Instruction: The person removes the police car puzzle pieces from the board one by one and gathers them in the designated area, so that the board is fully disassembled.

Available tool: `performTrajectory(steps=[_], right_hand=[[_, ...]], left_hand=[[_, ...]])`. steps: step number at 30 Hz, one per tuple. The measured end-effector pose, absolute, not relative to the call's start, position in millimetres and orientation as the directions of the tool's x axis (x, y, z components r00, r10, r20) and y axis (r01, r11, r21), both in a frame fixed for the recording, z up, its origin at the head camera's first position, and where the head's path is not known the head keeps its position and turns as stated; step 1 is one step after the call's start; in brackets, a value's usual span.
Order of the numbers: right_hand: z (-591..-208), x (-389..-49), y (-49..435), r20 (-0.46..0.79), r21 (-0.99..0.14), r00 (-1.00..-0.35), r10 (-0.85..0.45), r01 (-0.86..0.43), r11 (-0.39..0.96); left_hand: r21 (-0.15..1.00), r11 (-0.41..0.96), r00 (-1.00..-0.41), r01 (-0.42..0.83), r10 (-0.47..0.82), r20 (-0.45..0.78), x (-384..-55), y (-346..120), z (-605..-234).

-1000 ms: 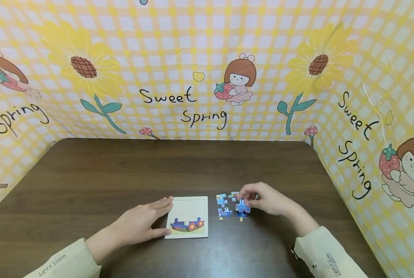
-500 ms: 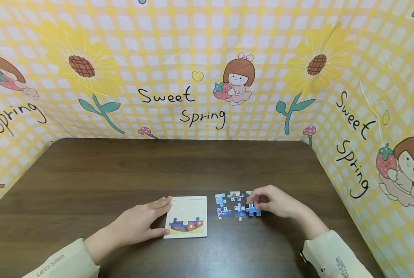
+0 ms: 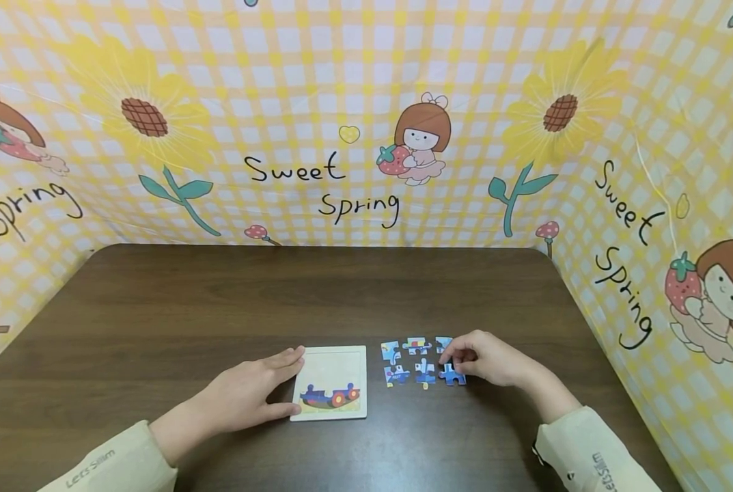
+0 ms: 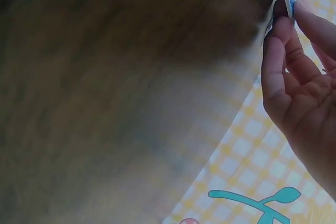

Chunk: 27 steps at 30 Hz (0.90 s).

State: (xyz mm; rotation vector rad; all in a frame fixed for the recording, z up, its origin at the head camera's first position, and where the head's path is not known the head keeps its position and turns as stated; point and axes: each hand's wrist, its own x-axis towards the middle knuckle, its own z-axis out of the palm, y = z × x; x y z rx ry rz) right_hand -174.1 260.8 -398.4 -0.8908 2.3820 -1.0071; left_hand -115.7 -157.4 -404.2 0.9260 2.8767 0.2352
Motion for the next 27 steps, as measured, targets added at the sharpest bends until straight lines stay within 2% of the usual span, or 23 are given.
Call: performTrajectory(steps=[13,18,27], right_hand=[[-391.3,-181.4,260.2,-0.071,-0.701,-0.741,-0.668,-0.439,0.562],[-387.8,-186.1,241.7,-0.083,-0.705,-0.736,-0.672,-0.433,0.561],[-384.2,-196.9,188.8,-0.068,-0.723,-0.682,-0.729,-0.470,0.506]], left_hand=[[0.176,0.805,-0.809,0.567,0.584,-0.063,-117.1,-158.5,-402.5],[0.171,0.804,-0.808,0.570,0.586,-0.060,-118.0,-158.1,-402.1],[0.182,0.818,-0.819,0.546,0.567,-0.089,-115.6,-157.1,-402.4]])
